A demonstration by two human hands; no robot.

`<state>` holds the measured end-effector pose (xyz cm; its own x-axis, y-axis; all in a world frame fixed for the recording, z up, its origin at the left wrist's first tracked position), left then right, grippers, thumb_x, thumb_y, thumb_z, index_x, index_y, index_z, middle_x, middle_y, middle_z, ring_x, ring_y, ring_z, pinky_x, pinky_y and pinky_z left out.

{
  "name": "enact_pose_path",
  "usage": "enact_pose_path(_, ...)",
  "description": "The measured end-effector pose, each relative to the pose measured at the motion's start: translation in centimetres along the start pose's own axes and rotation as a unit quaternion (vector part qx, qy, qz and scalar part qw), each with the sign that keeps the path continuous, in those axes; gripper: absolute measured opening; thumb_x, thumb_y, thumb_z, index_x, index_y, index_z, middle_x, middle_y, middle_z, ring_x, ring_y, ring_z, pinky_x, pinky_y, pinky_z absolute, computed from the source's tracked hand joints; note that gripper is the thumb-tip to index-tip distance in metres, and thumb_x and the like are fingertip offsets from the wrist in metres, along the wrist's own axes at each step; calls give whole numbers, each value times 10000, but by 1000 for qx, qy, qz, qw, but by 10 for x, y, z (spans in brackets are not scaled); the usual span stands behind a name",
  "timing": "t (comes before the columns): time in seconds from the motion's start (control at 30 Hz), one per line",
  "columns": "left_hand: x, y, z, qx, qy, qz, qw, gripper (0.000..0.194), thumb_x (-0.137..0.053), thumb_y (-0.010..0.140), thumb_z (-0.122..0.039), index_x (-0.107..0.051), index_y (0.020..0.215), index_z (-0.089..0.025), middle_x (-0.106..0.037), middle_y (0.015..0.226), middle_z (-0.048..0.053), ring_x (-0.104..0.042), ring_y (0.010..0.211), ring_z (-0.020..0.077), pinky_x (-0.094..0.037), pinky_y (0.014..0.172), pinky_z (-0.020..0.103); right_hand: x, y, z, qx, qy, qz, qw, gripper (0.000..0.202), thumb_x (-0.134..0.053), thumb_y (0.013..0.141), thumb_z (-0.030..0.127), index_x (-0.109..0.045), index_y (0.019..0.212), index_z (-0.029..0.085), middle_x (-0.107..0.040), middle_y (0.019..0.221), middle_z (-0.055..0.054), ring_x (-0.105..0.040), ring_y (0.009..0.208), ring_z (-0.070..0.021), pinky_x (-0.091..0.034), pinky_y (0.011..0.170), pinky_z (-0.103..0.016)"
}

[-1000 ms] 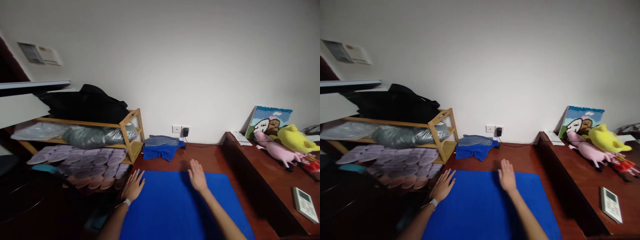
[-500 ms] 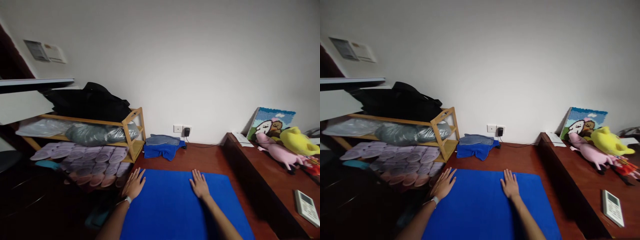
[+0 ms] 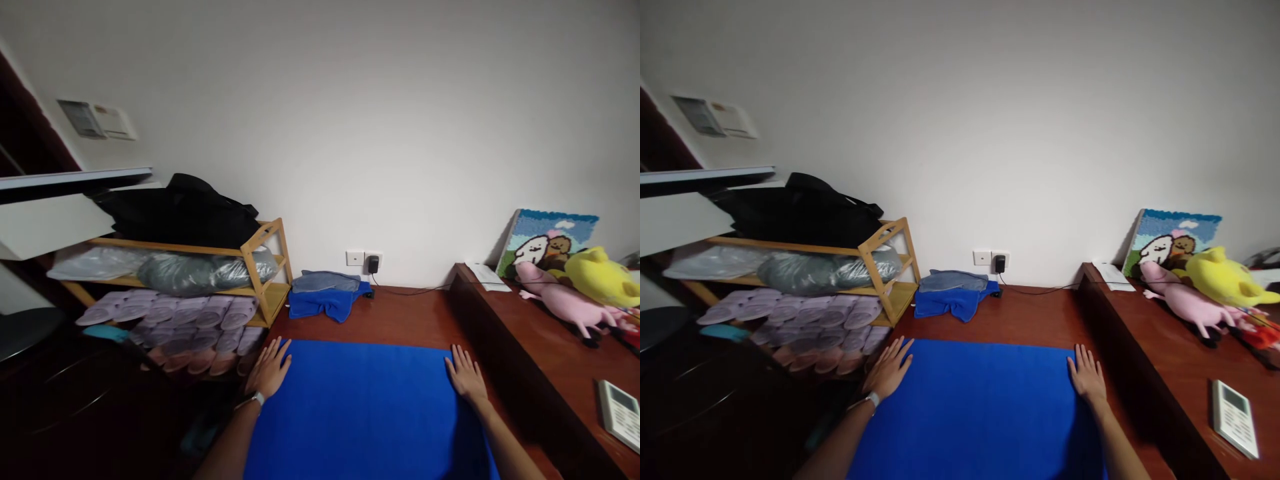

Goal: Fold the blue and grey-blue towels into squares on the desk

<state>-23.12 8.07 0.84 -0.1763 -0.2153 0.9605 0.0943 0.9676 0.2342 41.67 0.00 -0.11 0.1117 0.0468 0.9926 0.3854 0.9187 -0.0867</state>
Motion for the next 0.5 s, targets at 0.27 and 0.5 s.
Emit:
enact_pose_path(0.27, 1, -3, -5, -3, 1, -8, 1000, 564, -390, 1011, -420, -483, 1533, -227, -417, 1647, 111, -370, 1527, 264, -274, 1253, 482, 35, -27, 86, 52, 23, -66, 996, 742, -142, 1023, 532, -188, 1649, 136, -139, 1728, -35, -33, 1599, -209, -12, 1303, -412)
enact_pose_path(0.5, 6, -5, -10, 0, -5, -1, 1000, 567, -389, 1015, -426, -483, 1533, -215, -416, 1645, 120, -362, 1531, 263, -264, 1258, 482, 39, -114, 324, 355, 130, -9, 926, 730, -146, 1057, 580, -145, 1653, 158, -111, 1718, -33, -51, 1597, -203, -49, 1306, -438)
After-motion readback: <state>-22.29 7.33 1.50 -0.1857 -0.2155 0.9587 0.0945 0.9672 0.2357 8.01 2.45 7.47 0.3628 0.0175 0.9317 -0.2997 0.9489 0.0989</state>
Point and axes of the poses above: each hand's wrist, its own y-axis towards the middle knuckle, its own x-axis out of the back of the hand, z = x × y, the point moved 3 cm from there along y, towards the middle knuckle
